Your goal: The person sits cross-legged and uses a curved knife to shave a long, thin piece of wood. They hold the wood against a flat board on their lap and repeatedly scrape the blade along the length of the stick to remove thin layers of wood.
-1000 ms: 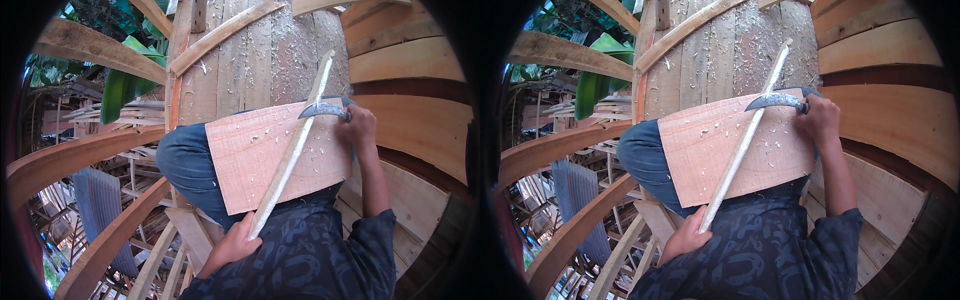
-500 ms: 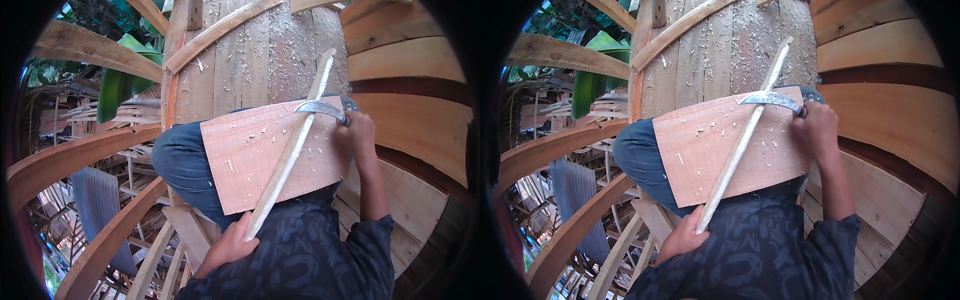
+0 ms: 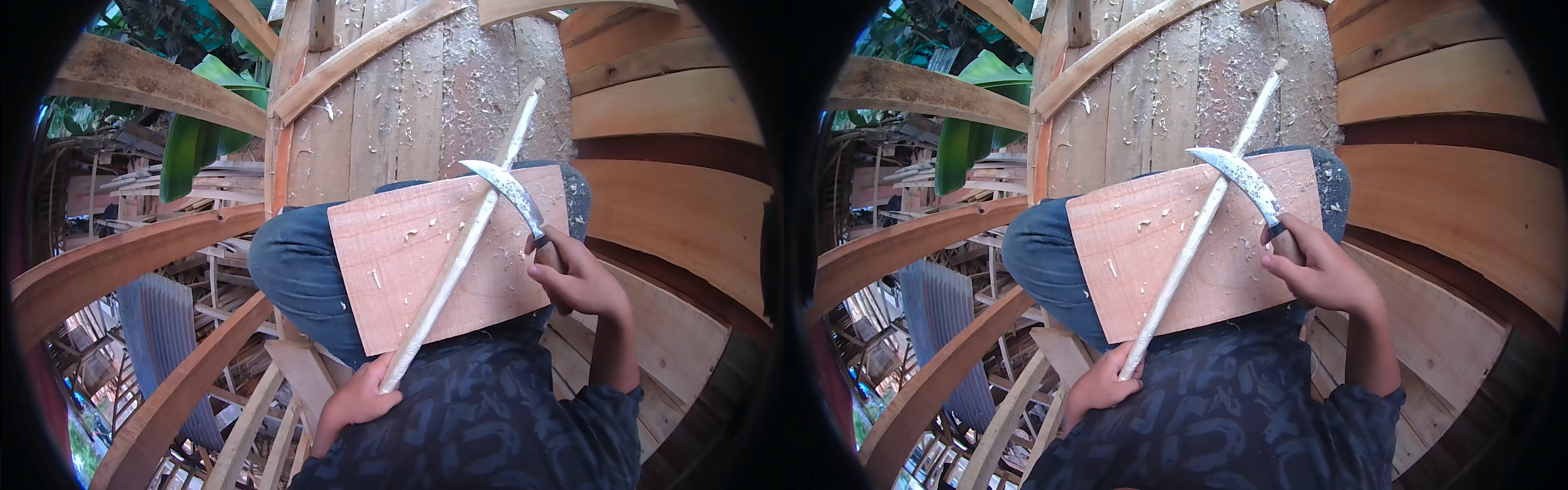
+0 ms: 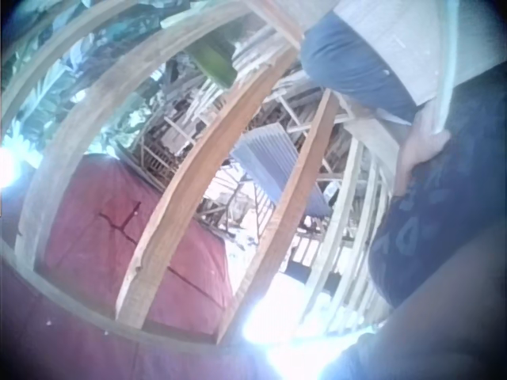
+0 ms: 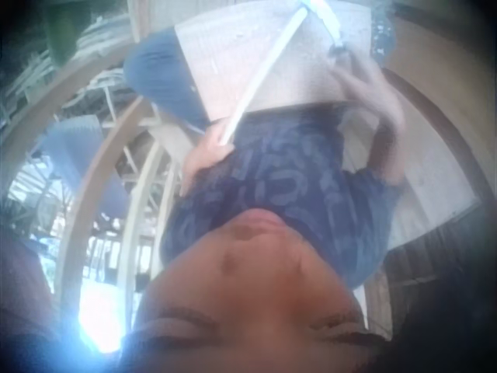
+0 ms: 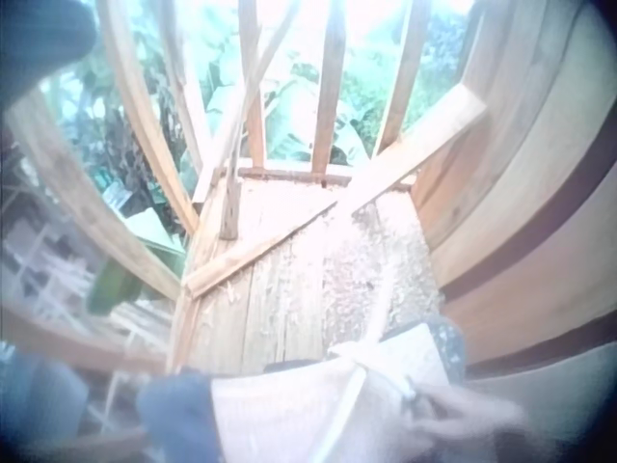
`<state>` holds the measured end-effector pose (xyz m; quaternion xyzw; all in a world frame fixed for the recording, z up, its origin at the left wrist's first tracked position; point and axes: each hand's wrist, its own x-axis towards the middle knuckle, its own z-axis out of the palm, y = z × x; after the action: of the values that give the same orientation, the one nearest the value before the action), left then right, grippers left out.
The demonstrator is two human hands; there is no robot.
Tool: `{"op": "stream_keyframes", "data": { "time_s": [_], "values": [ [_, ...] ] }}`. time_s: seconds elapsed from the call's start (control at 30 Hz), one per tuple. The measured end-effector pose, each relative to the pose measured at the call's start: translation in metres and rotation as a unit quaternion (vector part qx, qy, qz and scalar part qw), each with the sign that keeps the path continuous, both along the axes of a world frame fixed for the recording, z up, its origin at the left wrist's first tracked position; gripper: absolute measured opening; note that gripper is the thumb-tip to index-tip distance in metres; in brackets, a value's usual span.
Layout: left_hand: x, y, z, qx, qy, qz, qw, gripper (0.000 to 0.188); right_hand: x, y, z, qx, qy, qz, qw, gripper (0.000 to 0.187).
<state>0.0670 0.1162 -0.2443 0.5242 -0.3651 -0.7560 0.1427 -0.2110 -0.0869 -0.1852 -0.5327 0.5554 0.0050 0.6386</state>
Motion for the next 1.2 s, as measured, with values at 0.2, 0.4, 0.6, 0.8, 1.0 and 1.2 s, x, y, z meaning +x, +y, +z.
{"op": "stream_keyframes", "data": {
  "time_s": [0.2,0.4,0.6,0.8,1.0,1.2],
  "values": [
    [0.018,-0.004,-0.002,0.083,0.063,0.014,0.994,0.028,-0.021,0.005,-0.016,0.191,-0.196,-0.009,0.962,0.018],
    [0.02,0.0,-0.001,0.074,0.038,0.014,0.996,0.028,-0.013,0.027,-0.022,0.173,-0.157,-0.122,0.965,0.019],
    [0.024,0.007,-0.001,0.102,0.05,0.009,0.993,0.028,-0.027,0.025,-0.04,0.153,-0.196,-0.134,0.959,0.017],
    [0.024,0.011,0.002,0.114,0.035,0.016,0.993,0.025,-0.023,0.031,-0.036,0.111,-0.154,-0.195,0.962,0.014],
    [0.018,0.014,0.002,0.119,0.041,0.04,0.991,0.025,-0.027,0.031,-0.047,0.034,-0.144,-0.19,0.971,0.01],
    [0.016,0.009,0.006,0.157,0.065,0.046,0.984,0.026,-0.037,0.031,-0.054,-0.234,-0.128,-0.403,0.876,0.011]
  ]
}}
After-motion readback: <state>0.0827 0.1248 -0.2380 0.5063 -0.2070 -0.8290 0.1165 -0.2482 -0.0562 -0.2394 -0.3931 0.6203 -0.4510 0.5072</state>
